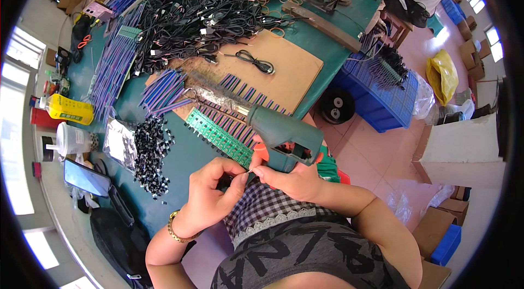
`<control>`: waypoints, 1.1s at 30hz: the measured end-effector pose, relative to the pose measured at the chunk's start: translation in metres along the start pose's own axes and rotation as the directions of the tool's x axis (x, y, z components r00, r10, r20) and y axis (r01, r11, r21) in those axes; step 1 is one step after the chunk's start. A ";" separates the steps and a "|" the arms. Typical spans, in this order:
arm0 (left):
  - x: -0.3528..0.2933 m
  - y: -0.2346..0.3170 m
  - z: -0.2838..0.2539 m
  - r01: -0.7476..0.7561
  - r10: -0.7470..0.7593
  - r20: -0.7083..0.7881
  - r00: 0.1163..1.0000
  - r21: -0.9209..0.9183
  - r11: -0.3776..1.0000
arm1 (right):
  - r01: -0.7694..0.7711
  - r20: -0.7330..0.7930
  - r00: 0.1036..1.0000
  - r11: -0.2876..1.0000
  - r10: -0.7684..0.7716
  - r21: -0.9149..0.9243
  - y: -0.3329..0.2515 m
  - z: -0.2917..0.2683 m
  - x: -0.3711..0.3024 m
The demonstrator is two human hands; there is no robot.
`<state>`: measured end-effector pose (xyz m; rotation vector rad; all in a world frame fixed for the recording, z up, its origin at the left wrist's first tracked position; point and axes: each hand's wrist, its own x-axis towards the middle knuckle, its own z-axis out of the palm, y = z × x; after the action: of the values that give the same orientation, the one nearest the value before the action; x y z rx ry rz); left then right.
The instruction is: The person heats and sets aside an assembled circuit board using a heat tool, then takes another board, inserts small components onto its terminals by hand, and applies heat to the connections with the tool.
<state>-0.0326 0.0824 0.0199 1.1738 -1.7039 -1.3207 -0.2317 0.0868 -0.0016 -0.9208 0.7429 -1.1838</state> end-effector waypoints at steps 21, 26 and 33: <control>-0.037 -0.007 -0.018 -0.291 0.422 0.054 0.905 0.802 0.521 | 0.023 0.019 1.000 0.999 -0.022 -0.027 0.008 -0.037 -0.025; -0.033 -0.053 -0.047 -0.500 0.619 0.245 0.747 0.820 0.279 | -0.013 -0.008 1.000 1.000 0.013 0.002 0.007 -0.037 -0.023; 0.014 -0.022 -0.073 -0.359 0.692 0.110 0.714 0.906 0.227 | 0.001 -0.017 1.000 1.000 -0.001 -0.001 -0.002 -0.039 -0.022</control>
<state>0.0329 0.0416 0.0177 1.0000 -2.2906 0.3672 -0.2715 0.1001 -0.0167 -0.9131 0.7565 -1.1933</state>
